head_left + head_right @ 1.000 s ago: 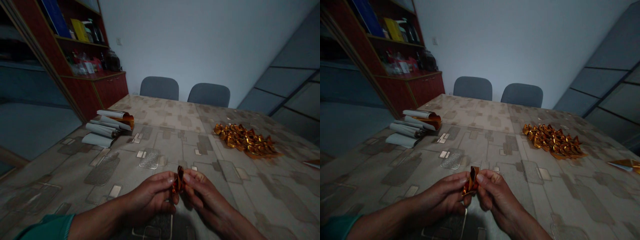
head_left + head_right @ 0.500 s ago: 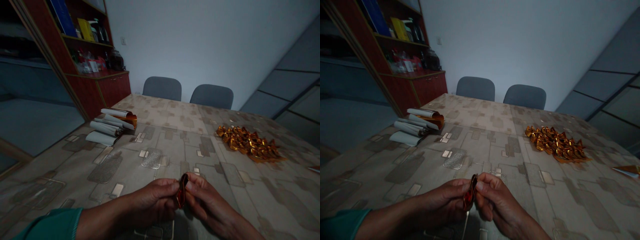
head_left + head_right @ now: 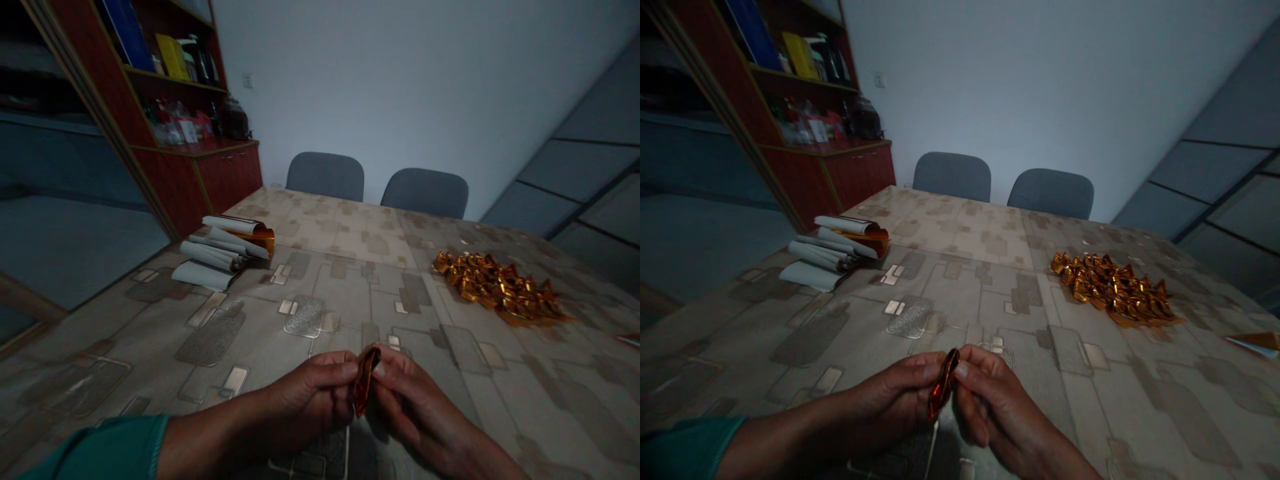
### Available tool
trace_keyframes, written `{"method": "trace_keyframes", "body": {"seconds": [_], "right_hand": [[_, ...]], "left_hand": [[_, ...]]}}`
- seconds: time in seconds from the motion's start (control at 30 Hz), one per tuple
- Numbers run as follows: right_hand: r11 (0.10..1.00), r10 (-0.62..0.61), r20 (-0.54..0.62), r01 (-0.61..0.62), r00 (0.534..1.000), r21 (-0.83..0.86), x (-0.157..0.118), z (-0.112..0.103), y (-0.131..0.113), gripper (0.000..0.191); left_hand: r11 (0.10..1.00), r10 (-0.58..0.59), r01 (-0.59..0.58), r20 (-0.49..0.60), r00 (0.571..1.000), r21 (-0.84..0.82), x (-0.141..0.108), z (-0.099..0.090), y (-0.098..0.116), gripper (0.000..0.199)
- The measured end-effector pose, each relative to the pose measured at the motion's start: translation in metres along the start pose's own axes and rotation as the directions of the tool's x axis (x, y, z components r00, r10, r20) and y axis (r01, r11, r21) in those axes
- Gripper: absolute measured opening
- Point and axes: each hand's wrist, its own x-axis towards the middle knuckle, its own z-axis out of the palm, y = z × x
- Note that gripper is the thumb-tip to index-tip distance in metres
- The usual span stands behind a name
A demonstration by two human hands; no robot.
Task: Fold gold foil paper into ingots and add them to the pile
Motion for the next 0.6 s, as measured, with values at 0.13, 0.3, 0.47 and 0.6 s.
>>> {"method": "trace_keyframes", "body": {"seconds": [0.13, 0.3, 0.47, 0.6], "right_hand": [[1.000, -0.010, 0.013, 0.010, 1.000, -0.008, 0.0001, 0.0010, 0.0004, 0.024], [1.000, -0.018, -0.012, 0.018, 1.000, 0.002, 0.0004, 0.0046, -0.0025, 0.029], [0.999, -0.033, -0.011, 0.032, 0.999, -0.014, 0.0000, 0.0096, -0.0042, 0.034], [0.999, -0.032, 0.001, 0.032, 0.999, 0.000, 0.0010, 0.0098, -0.0023, 0.033]], "left_hand": [[0.999, 0.048, -0.048, 0.010, 0.999, -0.004, 0.0003, 0.0011, 0.0028, 0.024], [0.999, 0.038, -0.038, 0.015, 0.999, -0.002, 0.0002, 0.0019, 0.0044, 0.029], [1.000, 0.029, -0.029, 0.035, 0.999, -0.003, -0.0001, -0.0004, 0.0054, 0.026], [0.999, -0.003, 0.004, 0.045, 0.999, -0.039, -0.0006, -0.0009, 0.0078, 0.024]]}}
